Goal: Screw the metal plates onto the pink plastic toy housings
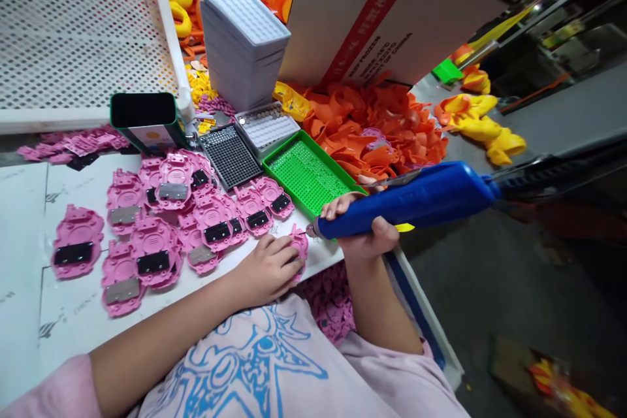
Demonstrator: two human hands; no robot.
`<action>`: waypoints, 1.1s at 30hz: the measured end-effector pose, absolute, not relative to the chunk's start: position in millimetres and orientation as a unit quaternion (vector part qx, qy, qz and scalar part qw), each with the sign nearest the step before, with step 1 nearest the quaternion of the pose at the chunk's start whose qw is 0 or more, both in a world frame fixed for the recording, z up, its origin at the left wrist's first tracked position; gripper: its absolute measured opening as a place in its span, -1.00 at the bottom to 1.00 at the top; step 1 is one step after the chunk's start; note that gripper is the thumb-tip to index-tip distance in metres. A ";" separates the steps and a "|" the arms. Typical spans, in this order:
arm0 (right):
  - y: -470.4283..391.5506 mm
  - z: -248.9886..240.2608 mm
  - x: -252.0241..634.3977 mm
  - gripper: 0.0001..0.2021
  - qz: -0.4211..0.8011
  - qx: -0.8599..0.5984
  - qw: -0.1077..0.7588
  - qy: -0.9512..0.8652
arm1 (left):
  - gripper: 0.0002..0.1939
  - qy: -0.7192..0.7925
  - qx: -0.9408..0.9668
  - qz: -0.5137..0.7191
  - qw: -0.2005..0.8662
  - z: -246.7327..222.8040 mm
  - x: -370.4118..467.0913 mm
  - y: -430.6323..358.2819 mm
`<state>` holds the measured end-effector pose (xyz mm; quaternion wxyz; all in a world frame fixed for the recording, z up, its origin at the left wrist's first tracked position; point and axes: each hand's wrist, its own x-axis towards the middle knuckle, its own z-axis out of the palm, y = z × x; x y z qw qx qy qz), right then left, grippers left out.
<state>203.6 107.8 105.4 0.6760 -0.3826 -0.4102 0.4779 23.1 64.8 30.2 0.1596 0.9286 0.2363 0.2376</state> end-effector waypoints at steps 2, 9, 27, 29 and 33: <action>108.1 104.8 203.6 -0.63 0.477 -0.386 0.675 -0.408 | -0.74 0.234 0.929 0.239 0.162 30.0 23.1 64.9; 109.2 101.8 203.1 -0.60 0.474 -0.417 0.660 -0.408 | -0.73 0.228 0.929 0.235 0.173 29.3 22.3 65.0; 101.6 98.7 196.0 -0.60 0.482 -0.321 0.618 -0.532 | -0.73 0.221 0.928 0.235 0.188 30.3 24.7 65.4; 101.7 96.6 194.4 -0.61 0.494 -0.313 0.599 -0.547 | -0.73 0.218 0.930 0.226 0.189 30.3 25.0 65.5; 101.2 90.0 194.2 -0.57 0.505 -0.308 0.573 -0.568 | -0.76 0.221 0.930 0.224 0.189 29.9 24.9 65.5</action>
